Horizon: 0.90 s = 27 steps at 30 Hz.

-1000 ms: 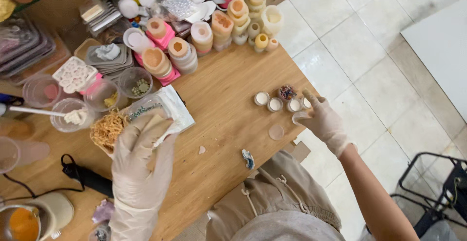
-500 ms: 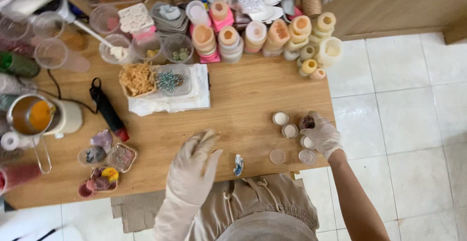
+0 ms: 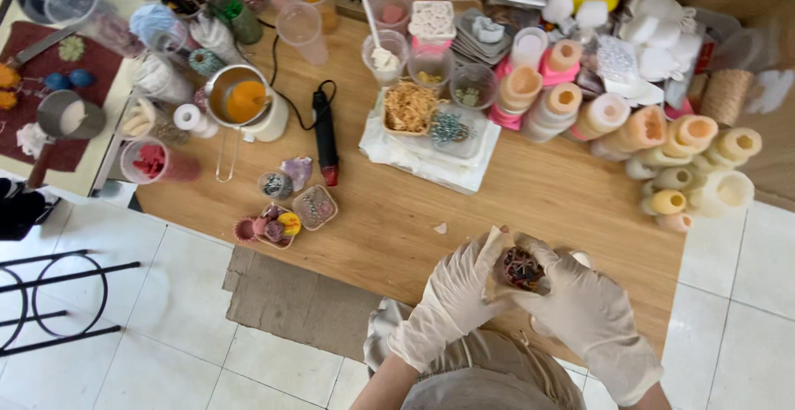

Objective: The person prepares materials and assembles components for candle making by handling various small decorative items and using a heat tool on the workstation.

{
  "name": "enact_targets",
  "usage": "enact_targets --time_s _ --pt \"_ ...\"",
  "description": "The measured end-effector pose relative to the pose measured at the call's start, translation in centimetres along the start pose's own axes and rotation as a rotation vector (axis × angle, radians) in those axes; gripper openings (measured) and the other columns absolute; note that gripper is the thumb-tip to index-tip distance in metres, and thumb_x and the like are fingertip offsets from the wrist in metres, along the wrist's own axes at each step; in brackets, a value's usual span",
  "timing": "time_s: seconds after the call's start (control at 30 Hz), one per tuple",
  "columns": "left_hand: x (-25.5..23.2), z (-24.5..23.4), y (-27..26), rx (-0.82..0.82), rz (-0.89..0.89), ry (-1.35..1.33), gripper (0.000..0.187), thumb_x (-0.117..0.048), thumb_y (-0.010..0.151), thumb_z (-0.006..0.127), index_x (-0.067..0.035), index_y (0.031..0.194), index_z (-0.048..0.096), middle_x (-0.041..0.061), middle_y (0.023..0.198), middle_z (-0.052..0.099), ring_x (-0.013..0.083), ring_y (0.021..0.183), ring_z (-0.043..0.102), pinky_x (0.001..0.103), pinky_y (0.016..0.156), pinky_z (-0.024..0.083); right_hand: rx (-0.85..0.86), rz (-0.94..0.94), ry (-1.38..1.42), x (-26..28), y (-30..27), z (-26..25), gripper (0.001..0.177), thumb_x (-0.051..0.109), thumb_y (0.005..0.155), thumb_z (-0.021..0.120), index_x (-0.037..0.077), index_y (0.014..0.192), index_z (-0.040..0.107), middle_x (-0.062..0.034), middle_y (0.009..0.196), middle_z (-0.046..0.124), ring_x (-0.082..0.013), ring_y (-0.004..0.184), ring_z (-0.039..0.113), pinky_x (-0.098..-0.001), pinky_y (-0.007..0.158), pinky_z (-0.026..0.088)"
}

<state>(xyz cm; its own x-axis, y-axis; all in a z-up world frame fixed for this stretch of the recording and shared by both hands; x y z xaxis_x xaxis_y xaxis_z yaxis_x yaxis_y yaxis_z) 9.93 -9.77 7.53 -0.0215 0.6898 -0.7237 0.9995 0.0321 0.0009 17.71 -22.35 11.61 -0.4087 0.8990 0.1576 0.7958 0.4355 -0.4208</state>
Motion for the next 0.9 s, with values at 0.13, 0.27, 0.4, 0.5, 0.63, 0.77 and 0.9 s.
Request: enact_targets --time_s 0.13,0.27,0.4,0.5,0.63,0.77,0.9 --pt "3.5 -5.0 -2.2 -0.219 0.012 -0.089 0.102 -0.028 0.071 0.09 -0.01 0.157 0.04 0.014 0.139 0.06 0.0346 0.126 0.059 0.045 0.103 0.048 0.152 -0.049 -0.286 8.9 0.6 -2.6 0.092 0.081 0.071 0.067 0.043 0.151 0.044 -0.0003 0.107 0.068 -0.0227 0.09 0.073 -0.0365 0.079 0.06" --pt "8.0 -9.9 -5.3 -0.442 0.023 -0.185 0.093 -0.026 0.069 0.092 -0.007 0.147 0.046 0.017 0.138 0.061 0.0349 0.124 0.061 0.044 0.103 0.05 -0.009 -0.292 -0.113 17.3 2.1 -3.8 0.105 0.074 0.063 0.074 0.04 0.155 0.038 -0.0026 0.102 0.066 -0.0261 0.08 0.072 -0.0415 0.066 0.058" --pt "15.9 -14.3 -9.0 -0.7 -0.188 -0.219 0.086 -0.014 0.067 0.091 -0.007 0.143 0.051 0.014 0.135 0.063 0.0324 0.124 0.063 0.04 0.107 0.053 0.021 -0.395 0.201 22.0 2.8 -2.9 0.12 0.061 0.062 0.086 0.038 0.164 0.028 -0.0033 0.117 0.065 -0.0174 0.074 0.073 -0.0361 0.062 0.059" --pt "24.3 -18.2 -14.2 -0.945 -0.463 -0.174 0.084 -0.011 0.062 0.096 -0.006 0.136 0.056 0.018 0.136 0.05 0.0352 0.124 0.057 0.043 0.104 0.051 0.075 -0.381 0.382 22.7 3.8 -1.9 0.106 0.036 0.067 0.079 0.038 0.161 0.029 -0.0025 0.124 0.064 -0.0151 0.08 0.072 -0.0287 0.069 0.061" --pt "35.9 -21.6 -18.8 -1.189 -0.711 -0.472 0.082 -0.011 0.066 0.093 -0.007 0.138 0.053 0.01 0.136 0.047 0.0202 0.12 0.059 0.033 0.104 0.054 0.168 -0.239 0.209 19.1 5.6 1.6 0.099 0.027 0.082 0.077 0.038 0.162 0.02 0.0025 0.125 0.061 -0.0111 0.082 0.067 -0.0293 0.079 0.064" --pt "41.1 -25.3 -18.5 -0.937 -0.918 0.057 0.063 -0.007 0.063 0.099 -0.005 0.119 0.07 0.009 0.117 0.068 0.02 0.107 0.06 0.036 0.093 0.05 0.372 -0.077 0.755 13.9 5.6 6.9 0.098 -0.005 0.084 0.059 0.03 0.168 0.021 -0.0069 0.108 0.052 -0.0166 0.08 0.055 -0.0393 0.1 0.055" --pt "46.4 -24.2 -15.4 -0.942 -0.83 -0.313 0.054 -0.007 0.071 0.093 -0.004 0.119 0.067 0.005 0.107 0.072 0.0129 0.091 0.065 0.029 0.08 0.053 0.405 0.085 1.066 8.9 5.8 10.7 0.102 -0.014 0.079 0.054 0.028 0.166 0.022 -0.0103 0.104 0.051 -0.0165 0.085 0.054 -0.0445 0.106 0.048"
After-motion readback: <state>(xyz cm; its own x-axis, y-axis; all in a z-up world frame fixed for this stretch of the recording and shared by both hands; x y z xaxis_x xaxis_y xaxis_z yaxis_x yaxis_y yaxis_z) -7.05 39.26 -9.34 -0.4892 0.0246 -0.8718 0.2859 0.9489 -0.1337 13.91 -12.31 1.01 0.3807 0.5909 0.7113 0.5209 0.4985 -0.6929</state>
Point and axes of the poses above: each hand's wrist, its own y-axis towards the middle knuckle, its own z-axis out of the palm, x = y × z, the point moved 8 cm from there along y, towards the middle knuckle
